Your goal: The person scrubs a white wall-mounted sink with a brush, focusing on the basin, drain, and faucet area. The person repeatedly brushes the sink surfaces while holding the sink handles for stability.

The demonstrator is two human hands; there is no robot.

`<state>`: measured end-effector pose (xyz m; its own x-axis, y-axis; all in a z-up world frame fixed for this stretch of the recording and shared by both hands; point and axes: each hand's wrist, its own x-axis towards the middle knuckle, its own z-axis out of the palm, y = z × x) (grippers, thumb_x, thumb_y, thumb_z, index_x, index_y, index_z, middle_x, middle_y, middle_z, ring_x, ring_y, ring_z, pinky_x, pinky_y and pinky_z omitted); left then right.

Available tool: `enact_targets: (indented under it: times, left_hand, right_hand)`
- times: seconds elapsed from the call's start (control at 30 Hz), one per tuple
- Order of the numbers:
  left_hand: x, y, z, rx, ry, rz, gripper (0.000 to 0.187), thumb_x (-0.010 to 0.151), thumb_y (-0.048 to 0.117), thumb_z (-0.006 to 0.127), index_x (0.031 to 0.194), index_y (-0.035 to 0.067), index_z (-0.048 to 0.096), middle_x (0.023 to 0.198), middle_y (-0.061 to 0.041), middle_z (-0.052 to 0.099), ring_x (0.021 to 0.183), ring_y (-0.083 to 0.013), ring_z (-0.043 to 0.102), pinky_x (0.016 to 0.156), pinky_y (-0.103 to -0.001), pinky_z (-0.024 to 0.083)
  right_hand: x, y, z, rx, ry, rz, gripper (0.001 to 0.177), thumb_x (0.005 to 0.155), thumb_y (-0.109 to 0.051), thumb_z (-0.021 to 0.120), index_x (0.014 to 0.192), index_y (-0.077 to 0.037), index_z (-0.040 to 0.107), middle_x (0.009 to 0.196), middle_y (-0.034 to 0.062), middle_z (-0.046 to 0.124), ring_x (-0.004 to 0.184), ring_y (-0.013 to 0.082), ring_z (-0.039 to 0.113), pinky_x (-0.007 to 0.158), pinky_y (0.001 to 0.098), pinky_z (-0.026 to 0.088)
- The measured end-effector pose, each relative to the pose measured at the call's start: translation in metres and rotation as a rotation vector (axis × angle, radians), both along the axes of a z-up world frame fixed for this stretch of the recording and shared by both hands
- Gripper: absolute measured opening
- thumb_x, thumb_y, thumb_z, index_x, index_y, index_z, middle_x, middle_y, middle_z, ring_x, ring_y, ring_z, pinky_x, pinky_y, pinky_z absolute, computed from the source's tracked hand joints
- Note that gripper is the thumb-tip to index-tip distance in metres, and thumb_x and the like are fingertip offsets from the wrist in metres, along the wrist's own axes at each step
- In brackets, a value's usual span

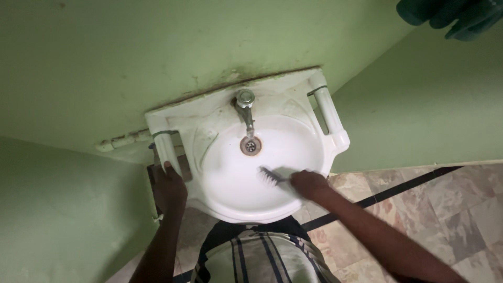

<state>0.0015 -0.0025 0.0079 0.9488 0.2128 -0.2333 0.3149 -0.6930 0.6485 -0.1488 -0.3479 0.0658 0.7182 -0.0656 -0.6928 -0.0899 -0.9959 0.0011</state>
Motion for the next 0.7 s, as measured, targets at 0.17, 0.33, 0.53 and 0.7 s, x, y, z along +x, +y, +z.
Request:
enact_targets:
  times: [0.17,0.33,0.53,0.7]
  left_hand:
    - [-0.001,-0.003,0.007,0.044,-0.022,-0.014,0.054,0.110,0.046,0.036,0.131,0.001,0.057,0.117,-0.033,0.066,0.107,-0.0554,0.062,0.091,-0.063,0.048]
    - [-0.001,-0.005,0.009,0.080,-0.102,-0.028,0.057,0.108,0.047,0.035,0.132,0.000,0.054,0.129,-0.030,0.062,0.102,-0.0570,0.061,0.083,-0.066,0.047]
    - [0.002,-0.009,0.005,0.179,0.084,0.048,0.061,0.108,0.054,0.031,0.139,0.007,0.054,0.112,-0.030,0.069,0.103,-0.0551,0.064,0.089,-0.064,0.048]
    - [0.000,-0.015,0.010,0.318,0.122,0.059,0.061,0.111,0.054,0.031,0.122,0.004,0.064,0.109,-0.030,0.071,0.101,-0.0545,0.066,0.088,-0.065,0.050]
  right_hand:
    - [0.001,-0.055,-0.006,-0.291,-0.043,-0.309,0.028,0.104,-0.029,0.051,0.108,-0.010,0.071,0.105,0.0140,0.078,0.093,0.0295,0.078,0.074,0.0423,0.064]
    - [0.003,0.017,-0.033,-0.096,-0.024,-0.219,0.025,0.096,-0.018,0.055,0.106,-0.008,0.076,0.105,0.0158,0.077,0.092,0.0315,0.077,0.077,0.0441,0.061]
    - [0.009,0.077,-0.033,0.289,-0.118,-0.167,0.033,0.104,-0.032,0.050,0.107,-0.008,0.072,0.098,0.0205,0.075,0.091,0.0402,0.073,0.077,0.0536,0.057]
    - [0.017,-0.004,-0.016,0.062,-0.065,-0.030,0.025,0.098,-0.020,0.054,0.105,-0.010,0.076,0.104,0.0170,0.075,0.093,0.0350,0.076,0.074,0.0484,0.061]
